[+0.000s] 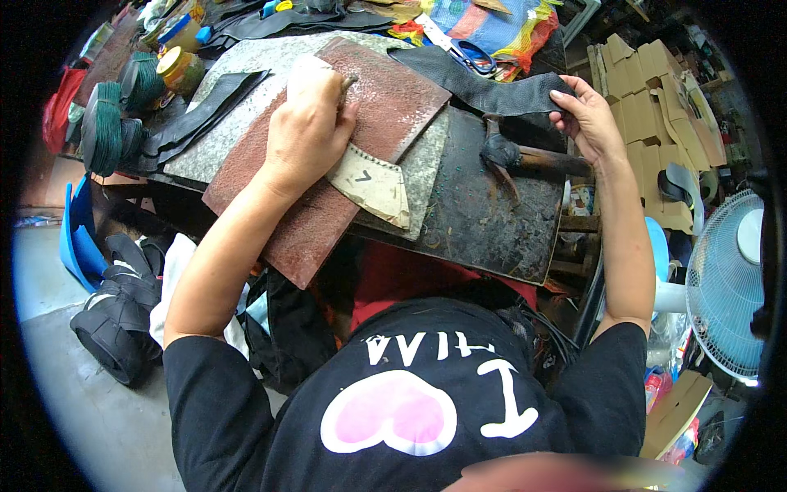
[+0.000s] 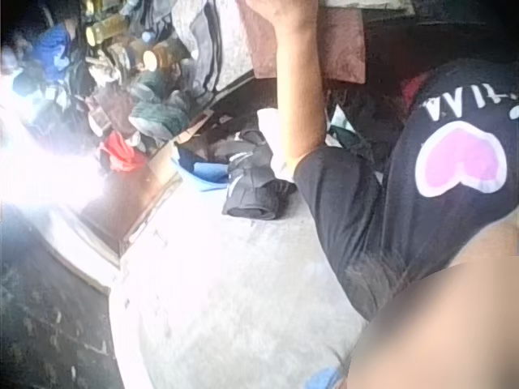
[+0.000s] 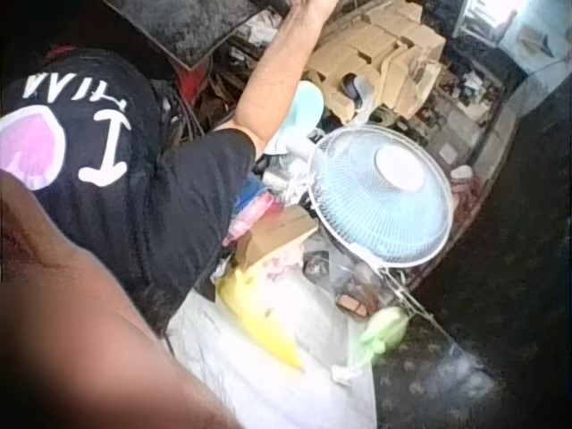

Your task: The person repeatedly hammers a small metal tool into a black strap laid on a reddish work surface, then lifts and repositions the strap to continue hammering along its length. The person handles the strap and tool throughout, occasionally adjusting the strap's position on the work surface.

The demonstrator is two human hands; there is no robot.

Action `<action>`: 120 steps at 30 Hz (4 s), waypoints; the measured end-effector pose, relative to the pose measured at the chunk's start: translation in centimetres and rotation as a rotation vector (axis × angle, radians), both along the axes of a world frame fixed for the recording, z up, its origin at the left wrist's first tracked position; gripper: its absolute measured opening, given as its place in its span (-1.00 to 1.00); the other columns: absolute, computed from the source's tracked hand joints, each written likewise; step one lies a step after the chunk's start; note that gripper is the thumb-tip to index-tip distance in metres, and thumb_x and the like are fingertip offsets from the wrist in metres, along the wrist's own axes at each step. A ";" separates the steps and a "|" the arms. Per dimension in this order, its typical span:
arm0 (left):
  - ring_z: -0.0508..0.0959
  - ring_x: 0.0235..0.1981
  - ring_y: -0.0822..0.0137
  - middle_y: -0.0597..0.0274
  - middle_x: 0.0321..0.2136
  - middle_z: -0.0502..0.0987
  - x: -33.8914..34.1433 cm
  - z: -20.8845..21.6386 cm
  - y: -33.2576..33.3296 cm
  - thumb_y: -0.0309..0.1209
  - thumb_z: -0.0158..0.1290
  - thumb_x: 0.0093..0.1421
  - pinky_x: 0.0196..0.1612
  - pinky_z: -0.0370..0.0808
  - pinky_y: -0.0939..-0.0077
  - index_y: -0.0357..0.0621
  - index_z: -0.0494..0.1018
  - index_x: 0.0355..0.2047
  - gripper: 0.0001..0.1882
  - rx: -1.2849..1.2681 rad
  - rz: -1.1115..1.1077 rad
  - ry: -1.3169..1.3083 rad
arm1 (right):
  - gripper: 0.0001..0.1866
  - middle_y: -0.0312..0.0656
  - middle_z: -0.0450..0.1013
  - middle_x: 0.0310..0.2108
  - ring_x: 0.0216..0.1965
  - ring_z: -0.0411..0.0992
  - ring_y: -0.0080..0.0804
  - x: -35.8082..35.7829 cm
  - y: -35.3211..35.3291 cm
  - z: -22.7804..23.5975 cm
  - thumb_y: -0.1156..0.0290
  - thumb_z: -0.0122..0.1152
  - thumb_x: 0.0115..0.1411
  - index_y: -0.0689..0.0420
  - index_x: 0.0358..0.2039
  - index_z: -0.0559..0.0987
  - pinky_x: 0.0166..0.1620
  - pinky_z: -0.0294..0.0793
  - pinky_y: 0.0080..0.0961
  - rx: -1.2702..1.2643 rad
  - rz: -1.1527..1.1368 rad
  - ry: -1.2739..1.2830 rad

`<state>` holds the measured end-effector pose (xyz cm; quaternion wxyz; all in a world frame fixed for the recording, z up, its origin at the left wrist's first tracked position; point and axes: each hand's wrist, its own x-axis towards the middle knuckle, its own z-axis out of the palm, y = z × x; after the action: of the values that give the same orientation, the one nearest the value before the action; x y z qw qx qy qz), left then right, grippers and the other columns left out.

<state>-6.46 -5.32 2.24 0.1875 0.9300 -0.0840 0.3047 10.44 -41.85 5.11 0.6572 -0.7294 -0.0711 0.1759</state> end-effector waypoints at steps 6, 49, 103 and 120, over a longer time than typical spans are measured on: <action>0.56 -0.30 0.05 0.08 -0.37 0.51 -0.4 1.0 0.2 -0.46 0.19 0.13 -0.25 0.51 0.27 -0.15 0.38 -0.17 -0.72 0.054 0.010 -0.063 | -0.72 -0.34 0.55 -0.32 -0.49 0.51 -0.63 -1.9 -0.1 1.4 0.43 0.26 0.26 0.11 -0.03 0.49 -0.48 0.49 -0.71 0.063 0.011 0.071; 0.60 -0.39 0.40 0.24 -0.40 0.58 4.2 1.6 0.6 -0.46 0.31 0.07 -0.39 0.61 0.48 -0.22 0.32 -0.18 -0.60 -0.566 -0.197 0.390 | -0.70 -0.49 0.43 -0.45 -0.62 0.35 -0.79 -4.2 -1.9 -0.1 0.41 0.28 0.26 0.12 0.00 0.54 -0.57 0.33 -0.84 -0.020 -0.023 -0.030; 0.60 -0.32 -0.01 -0.06 -0.42 0.55 5.8 -0.8 4.0 -0.48 0.20 0.07 -0.21 0.50 0.22 -0.26 0.32 -0.30 -0.72 -0.545 0.039 0.127 | -0.71 -0.17 0.55 -0.08 -0.10 0.51 -0.50 1.5 8.9 2.0 0.58 0.01 0.31 0.24 -0.01 0.59 0.03 0.50 -0.52 0.150 -0.144 -0.575; 0.59 -0.23 -0.06 -0.06 -0.35 0.55 5.3 -0.4 3.6 -0.43 0.18 0.09 -0.14 0.50 0.19 -0.26 0.34 -0.18 -0.67 -0.483 0.088 0.165 | -0.68 -0.16 0.51 -0.04 -0.15 0.54 -0.35 2.4 6.2 -2.2 0.53 -0.07 0.33 0.19 0.07 0.48 -0.15 0.63 -0.36 0.132 -0.214 -0.059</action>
<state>-1.14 -1.76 1.81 0.3970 0.8828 0.0473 0.2468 12.85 -35.66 2.88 0.7164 -0.6928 -0.0237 0.0784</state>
